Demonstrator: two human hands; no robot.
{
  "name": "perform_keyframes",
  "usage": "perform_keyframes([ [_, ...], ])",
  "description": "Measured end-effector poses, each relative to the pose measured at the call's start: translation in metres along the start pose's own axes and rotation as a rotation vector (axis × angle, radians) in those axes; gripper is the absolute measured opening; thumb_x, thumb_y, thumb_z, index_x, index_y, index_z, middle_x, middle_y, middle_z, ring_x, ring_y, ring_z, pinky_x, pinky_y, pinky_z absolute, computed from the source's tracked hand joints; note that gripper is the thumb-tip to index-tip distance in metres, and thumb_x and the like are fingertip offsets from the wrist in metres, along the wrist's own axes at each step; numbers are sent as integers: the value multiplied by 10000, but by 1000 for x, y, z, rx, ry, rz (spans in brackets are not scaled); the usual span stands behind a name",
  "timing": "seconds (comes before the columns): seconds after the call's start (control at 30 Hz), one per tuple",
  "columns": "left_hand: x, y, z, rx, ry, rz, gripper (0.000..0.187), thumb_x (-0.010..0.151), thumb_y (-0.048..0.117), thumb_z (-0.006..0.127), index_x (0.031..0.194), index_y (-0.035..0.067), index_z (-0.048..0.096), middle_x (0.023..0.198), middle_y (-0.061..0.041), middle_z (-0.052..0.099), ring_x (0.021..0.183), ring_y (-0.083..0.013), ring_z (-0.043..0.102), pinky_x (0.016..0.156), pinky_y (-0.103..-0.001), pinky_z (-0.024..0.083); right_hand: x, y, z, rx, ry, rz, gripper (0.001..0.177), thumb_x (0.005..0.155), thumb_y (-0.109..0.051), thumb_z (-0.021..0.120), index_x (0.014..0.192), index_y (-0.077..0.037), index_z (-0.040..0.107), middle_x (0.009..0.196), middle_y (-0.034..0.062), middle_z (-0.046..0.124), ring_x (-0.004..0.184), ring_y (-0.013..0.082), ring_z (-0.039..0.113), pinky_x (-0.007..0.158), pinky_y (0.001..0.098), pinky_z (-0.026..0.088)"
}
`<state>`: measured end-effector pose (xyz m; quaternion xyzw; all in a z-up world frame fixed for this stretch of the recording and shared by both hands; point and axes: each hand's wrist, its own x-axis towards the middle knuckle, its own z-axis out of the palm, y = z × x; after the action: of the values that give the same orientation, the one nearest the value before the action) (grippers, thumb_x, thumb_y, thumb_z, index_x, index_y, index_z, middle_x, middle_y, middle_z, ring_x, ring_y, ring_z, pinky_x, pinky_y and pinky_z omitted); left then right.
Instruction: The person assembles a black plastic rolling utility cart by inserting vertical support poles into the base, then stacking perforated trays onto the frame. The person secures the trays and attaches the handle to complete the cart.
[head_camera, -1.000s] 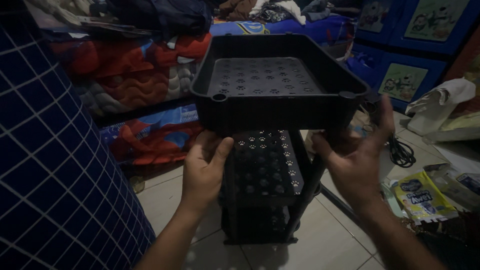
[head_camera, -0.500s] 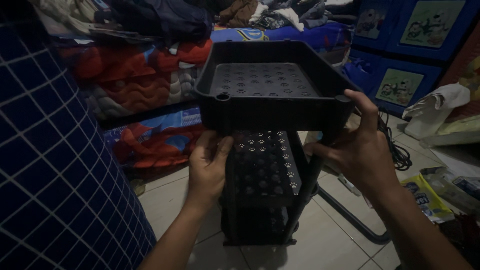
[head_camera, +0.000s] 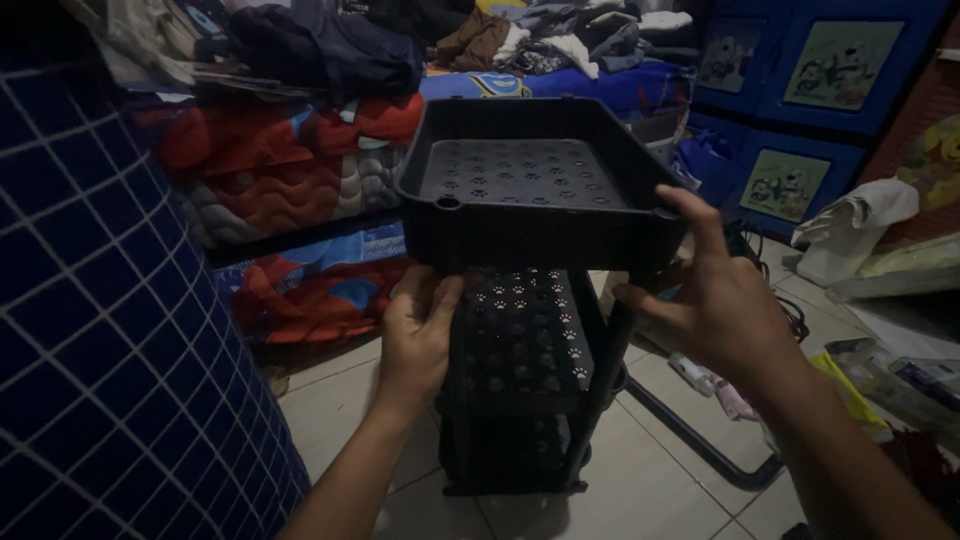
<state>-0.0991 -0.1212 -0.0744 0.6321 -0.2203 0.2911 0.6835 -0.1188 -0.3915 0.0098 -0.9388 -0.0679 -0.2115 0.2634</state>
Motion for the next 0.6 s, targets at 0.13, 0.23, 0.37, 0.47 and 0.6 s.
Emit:
perform_keyframes([
  [0.13, 1, 0, -1, -11, 14, -26, 255, 1014, 292, 647, 1010, 37, 632, 885, -40, 673, 807, -113, 641, 738, -267, 535, -4, -11, -5, 56, -39, 55, 878, 859, -263, 779, 1498, -306, 179, 1040, 178, 769, 931, 347, 785, 824, 468, 637],
  [0.23, 1, -3, -1, 35, 9, -12, 252, 1018, 292, 643, 976, 44, 629, 857, -24, 679, 789, -103, 655, 728, -267, 545, -6, -12, -7, 93, -80, 145, 845, 880, -280, 766, 1500, -318, 193, 1028, 189, 776, 924, 348, 800, 838, 463, 651],
  [0.37, 2, -5, -3, 30, 48, -180, 265, 994, 297, 678, 961, 36, 651, 750, -41, 651, 658, -128, 601, 611, -291, 473, -6, -11, -4, 85, -41, 69, 857, 854, -263, 782, 1494, -282, 213, 1051, 193, 776, 955, 345, 781, 883, 460, 617],
  [0.47, 4, -3, -5, 107, 52, -116, 259, 949, 308, 712, 950, 51, 678, 785, -11, 688, 728, -91, 658, 688, -253, 535, -4, -8, -5, 66, -50, 89, 844, 861, -270, 782, 1491, -269, 220, 1049, 203, 768, 959, 346, 781, 881, 465, 623],
  [0.6, 3, 0, -4, 175, 74, -108, 286, 932, 338, 734, 944, 59, 670, 814, -19, 680, 760, -98, 650, 713, -269, 539, -4, -6, -3, -3, -34, 43, 828, 856, -306, 796, 1459, -244, 233, 1032, 199, 771, 939, 357, 780, 869, 469, 615],
])
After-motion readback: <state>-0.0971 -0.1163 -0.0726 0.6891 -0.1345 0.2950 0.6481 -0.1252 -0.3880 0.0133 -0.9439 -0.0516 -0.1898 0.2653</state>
